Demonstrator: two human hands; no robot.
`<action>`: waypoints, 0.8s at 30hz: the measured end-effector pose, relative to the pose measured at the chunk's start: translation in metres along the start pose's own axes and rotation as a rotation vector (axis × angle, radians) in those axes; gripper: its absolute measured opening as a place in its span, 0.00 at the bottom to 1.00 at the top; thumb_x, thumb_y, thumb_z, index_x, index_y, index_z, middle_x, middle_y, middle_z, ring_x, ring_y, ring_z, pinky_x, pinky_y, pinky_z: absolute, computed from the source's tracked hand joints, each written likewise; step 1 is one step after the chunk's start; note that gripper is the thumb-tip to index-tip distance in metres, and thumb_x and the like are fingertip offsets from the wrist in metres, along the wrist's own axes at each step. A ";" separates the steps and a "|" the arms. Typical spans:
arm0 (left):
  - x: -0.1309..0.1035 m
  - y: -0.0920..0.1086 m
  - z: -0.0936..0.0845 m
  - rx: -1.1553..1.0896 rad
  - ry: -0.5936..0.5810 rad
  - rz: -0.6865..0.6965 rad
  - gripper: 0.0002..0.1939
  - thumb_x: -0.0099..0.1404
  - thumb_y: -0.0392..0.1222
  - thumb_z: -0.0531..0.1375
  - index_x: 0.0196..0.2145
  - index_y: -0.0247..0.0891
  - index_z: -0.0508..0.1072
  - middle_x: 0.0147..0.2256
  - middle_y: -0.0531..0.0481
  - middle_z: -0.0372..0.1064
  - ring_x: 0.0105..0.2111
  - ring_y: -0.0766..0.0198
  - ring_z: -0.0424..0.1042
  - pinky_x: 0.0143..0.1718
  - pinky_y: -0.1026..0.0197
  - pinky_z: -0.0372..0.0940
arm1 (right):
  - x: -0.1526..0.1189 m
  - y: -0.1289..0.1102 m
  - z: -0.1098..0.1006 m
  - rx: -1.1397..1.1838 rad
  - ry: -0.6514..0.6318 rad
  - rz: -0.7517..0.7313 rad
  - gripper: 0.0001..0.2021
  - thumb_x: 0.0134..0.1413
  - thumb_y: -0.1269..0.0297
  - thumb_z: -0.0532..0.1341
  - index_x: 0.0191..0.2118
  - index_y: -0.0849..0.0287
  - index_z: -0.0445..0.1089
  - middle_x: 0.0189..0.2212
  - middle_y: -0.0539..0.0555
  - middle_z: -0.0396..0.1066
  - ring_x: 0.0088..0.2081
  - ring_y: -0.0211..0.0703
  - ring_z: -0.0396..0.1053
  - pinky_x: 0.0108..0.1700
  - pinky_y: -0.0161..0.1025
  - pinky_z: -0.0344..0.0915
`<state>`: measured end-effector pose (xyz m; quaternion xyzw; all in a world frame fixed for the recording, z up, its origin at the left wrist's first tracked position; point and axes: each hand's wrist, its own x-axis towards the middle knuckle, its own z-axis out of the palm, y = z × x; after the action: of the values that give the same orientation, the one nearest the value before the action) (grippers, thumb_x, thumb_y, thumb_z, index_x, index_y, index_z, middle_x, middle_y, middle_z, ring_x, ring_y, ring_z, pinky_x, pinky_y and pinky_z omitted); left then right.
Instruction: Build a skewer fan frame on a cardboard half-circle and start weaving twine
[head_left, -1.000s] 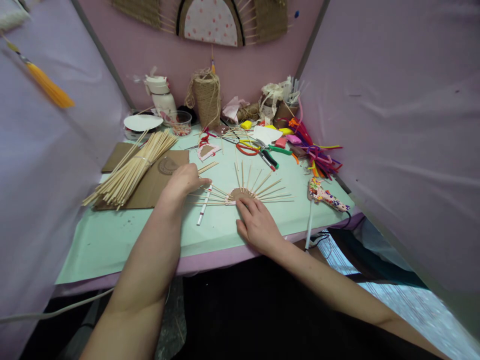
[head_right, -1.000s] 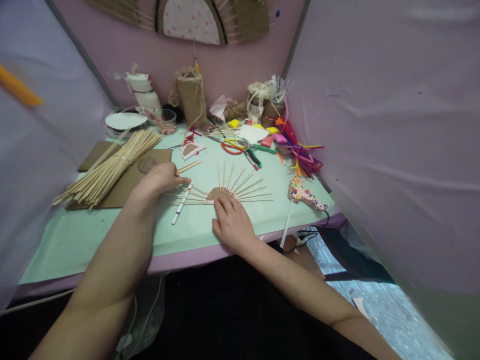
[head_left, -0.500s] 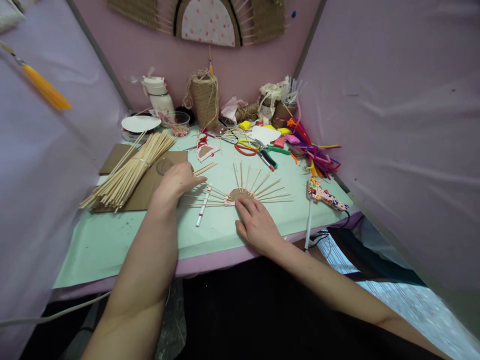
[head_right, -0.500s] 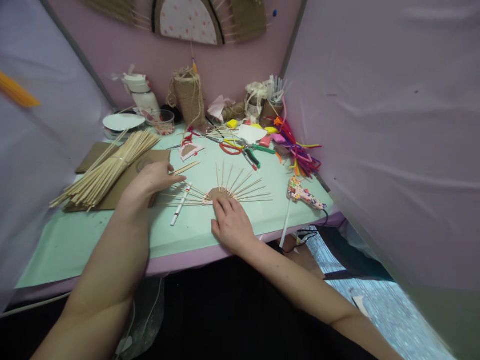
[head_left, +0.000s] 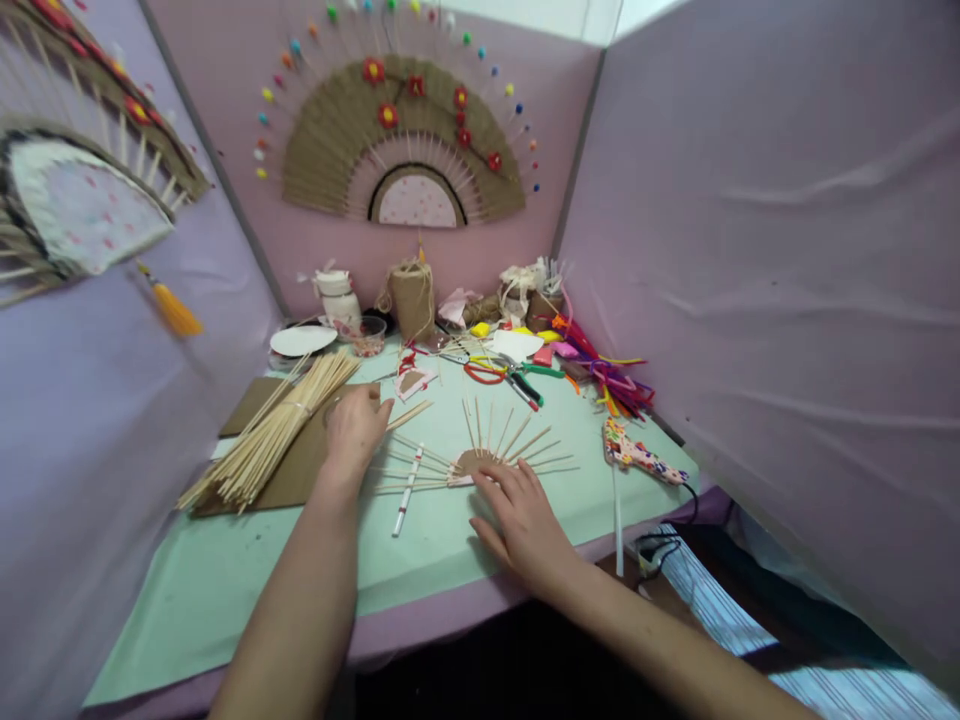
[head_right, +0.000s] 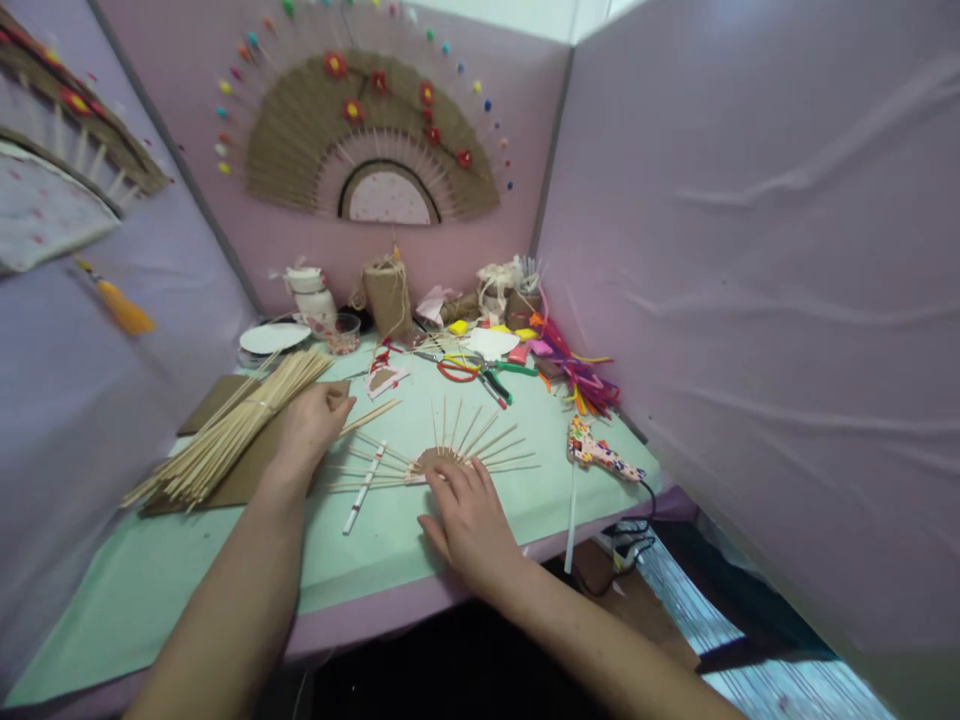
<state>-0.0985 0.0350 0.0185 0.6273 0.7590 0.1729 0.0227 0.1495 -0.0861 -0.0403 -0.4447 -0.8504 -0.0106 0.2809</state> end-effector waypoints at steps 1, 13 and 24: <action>0.000 0.000 0.000 -0.012 0.013 -0.003 0.17 0.66 0.49 0.52 0.45 0.38 0.73 0.45 0.39 0.76 0.47 0.51 0.73 0.44 0.57 0.64 | 0.003 0.002 -0.007 0.013 0.010 -0.010 0.18 0.60 0.65 0.59 0.55 0.61 0.66 0.52 0.63 0.70 0.55 0.52 0.66 0.62 0.60 0.56; 0.000 -0.004 -0.002 -0.057 0.087 0.025 0.15 0.66 0.44 0.49 0.39 0.41 0.74 0.42 0.43 0.77 0.43 0.54 0.75 0.40 0.59 0.63 | 0.164 0.124 -0.062 -0.282 -0.216 0.184 0.11 0.64 0.67 0.55 0.40 0.61 0.75 0.40 0.58 0.76 0.45 0.47 0.72 0.52 0.45 0.64; 0.002 -0.006 0.010 -0.121 0.171 0.012 0.13 0.66 0.42 0.51 0.34 0.38 0.74 0.36 0.44 0.76 0.38 0.54 0.74 0.35 0.58 0.59 | 0.271 0.184 0.033 -0.342 -0.489 0.310 0.17 0.63 0.58 0.60 0.54 0.59 0.67 0.52 0.58 0.68 0.48 0.46 0.70 0.48 0.49 0.70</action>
<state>-0.1018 0.0387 0.0077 0.6122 0.7426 0.2714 -0.0052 0.1527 0.2374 0.0214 -0.5990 -0.8007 -0.0031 -0.0119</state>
